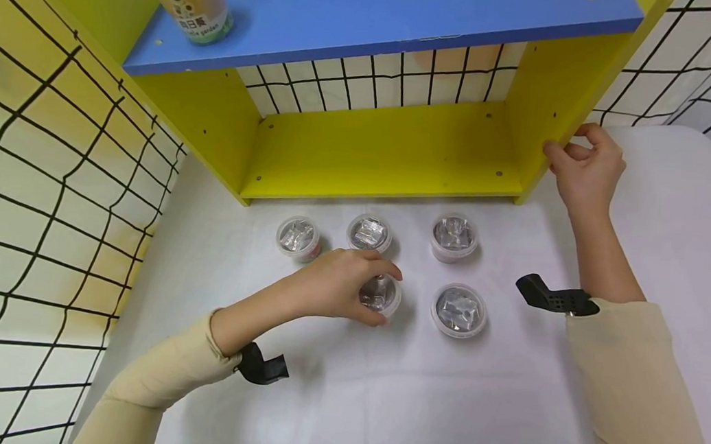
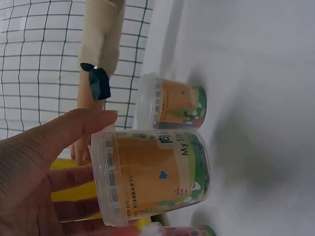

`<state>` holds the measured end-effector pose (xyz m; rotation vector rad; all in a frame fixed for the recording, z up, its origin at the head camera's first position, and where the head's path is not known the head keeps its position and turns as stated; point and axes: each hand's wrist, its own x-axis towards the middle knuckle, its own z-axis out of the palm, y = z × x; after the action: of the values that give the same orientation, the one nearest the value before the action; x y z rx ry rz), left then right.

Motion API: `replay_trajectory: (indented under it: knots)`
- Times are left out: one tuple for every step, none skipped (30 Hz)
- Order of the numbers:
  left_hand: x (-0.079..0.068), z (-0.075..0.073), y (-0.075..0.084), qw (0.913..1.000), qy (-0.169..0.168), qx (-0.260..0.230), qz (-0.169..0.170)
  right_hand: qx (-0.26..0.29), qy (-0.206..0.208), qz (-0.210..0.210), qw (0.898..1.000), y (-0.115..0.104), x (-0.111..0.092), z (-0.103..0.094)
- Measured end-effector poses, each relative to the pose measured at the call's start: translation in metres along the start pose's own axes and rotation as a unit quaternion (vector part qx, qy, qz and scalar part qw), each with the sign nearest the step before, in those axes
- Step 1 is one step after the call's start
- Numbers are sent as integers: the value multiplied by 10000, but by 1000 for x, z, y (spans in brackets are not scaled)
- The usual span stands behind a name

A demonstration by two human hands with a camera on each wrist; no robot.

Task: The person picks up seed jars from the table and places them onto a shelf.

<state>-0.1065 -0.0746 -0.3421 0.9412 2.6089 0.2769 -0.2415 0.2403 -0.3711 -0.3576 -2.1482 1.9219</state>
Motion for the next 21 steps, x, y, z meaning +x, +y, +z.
replay_trajectory:
  knots:
    - [-1,-2,0,10000,-3,5,-1,8,4,-21,10000,0,0,0]
    - [-1,-4,0,10000,-7,-5,-4,31,3,-30,10000,0,0,0]
    - [-2,-6,-1,10000,-6,-28,-1,47,2,-35,10000,0,-1,0]
    - [-3,-9,-1,10000,-3,-47,-1,59,1,-37,10000,-1,-1,0]
    - [-4,-11,-2,10000,6,-50,0,61,2,-40,10000,-1,-1,0]
    - [-5,-15,-2,10000,9,-59,-12,47,1,-38,10000,-1,-1,0]
    - [-6,-18,-3,10000,29,-82,-17,32,-1,-37,10000,-1,-1,0]
    - [-7,-22,-4,9999,62,-109,-17,19,-6,-28,10000,-1,-1,0]
    - [-8,-25,-5,9999,102,-115,-14,7,-8,-19,10000,-1,-1,0]
    - [-9,-29,-6,9998,143,-110,-21,4,-9,-10,10000,-1,-1,0]
    - [-11,-33,-7,9998,188,-106,-20,-7,-6,-13,10000,-1,-1,0]
    - [-12,-37,-8,9997,235,-115,-14,-8,-6,-18,10000,-1,-1,0]
    - [-13,-41,-9,9995,281,-121,2,4,-9,-19,10000,-1,-1,0]
    - [-14,-44,-9,9994,318,-111,20,9,-9,-27,10000,-1,-1,0]
    - [-15,-48,-10,9993,354,-83,39,22,-9,-38,10000,-1,-1,0]
    - [-16,-51,-11,9992,382,-66,51,28,-8,-46,10000,-1,-1,0]
    - [-16,-54,-11,9992,393,-64,65,31,-8,-56,10000,0,-1,0]
    - [-17,-58,-11,9992,394,-54,68,51,-12,-53,10000,0,-1,0]
    - [-18,-61,-11,9992,385,-57,64,63,-14,-47,10000,0,0,0]
    - [-18,-64,-12,9992,389,-66,67,56,-15,-54,10000,0,0,0]
    - [-19,-68,-12,9992,378,-78,57,66,-20,-46,10000,0,0,0]
